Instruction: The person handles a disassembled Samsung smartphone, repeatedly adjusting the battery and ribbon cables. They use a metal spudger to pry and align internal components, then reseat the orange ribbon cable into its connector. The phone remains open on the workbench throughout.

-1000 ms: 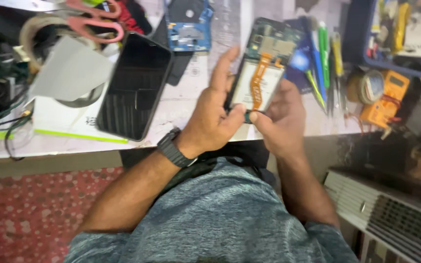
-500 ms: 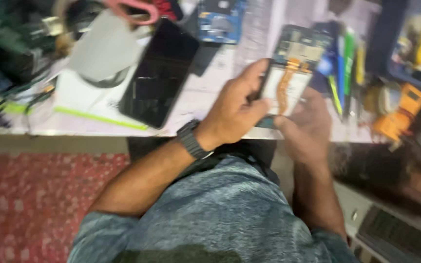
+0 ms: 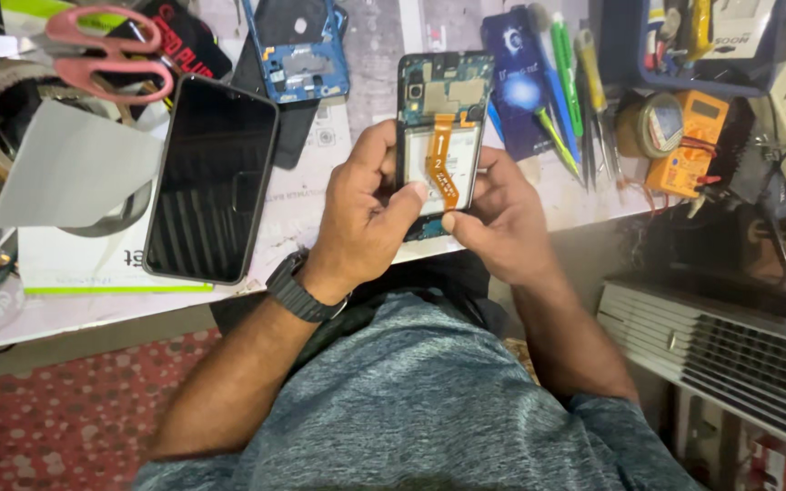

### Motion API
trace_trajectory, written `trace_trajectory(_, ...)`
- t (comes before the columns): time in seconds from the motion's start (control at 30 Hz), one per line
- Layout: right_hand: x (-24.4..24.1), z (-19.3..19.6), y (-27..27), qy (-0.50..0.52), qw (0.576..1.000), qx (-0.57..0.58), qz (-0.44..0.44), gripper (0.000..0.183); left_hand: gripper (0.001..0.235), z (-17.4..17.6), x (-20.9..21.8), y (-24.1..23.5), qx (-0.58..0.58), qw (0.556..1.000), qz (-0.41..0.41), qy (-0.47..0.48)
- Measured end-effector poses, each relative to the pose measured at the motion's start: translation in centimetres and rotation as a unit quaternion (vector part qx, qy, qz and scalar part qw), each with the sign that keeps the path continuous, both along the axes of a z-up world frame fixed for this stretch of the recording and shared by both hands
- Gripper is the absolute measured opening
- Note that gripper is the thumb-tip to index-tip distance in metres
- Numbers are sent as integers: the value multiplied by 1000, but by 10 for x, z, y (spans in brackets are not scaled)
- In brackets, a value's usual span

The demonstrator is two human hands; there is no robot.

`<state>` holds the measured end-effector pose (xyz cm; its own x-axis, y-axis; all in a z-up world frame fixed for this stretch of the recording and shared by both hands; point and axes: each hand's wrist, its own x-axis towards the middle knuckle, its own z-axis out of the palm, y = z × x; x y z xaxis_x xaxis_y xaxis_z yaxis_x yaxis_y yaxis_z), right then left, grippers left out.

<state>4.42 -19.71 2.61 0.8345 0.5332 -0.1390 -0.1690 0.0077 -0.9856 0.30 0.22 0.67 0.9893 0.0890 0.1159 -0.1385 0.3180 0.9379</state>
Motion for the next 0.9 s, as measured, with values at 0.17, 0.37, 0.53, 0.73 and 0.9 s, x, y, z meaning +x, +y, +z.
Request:
trace_trajectory(0.17, 9, 12, -6, 4, 999, 5, 38, 62, 38, -1, 1, -3, -1, 1000, -7, 7)
trace_trajectory(0.37, 7, 19, -1, 2, 999, 22, 26, 60, 39, -1, 2, -4, -41, 999, -35, 1)
trace_trajectory(0.53, 5, 21, -2, -14, 999, 28, 26, 62, 41, -3, 2, -6, -77, 995, -55, -4)
trace_trajectory(0.73, 4, 23, -9, -18, 999, 21, 37, 65, 42, -7, 3, -6, -69, 996, -55, 0)
trace_trajectory(0.9, 4, 22, -11, -25, 999, 19, 42, 64, 41, -9, 2, -7, -87, 994, -59, -11)
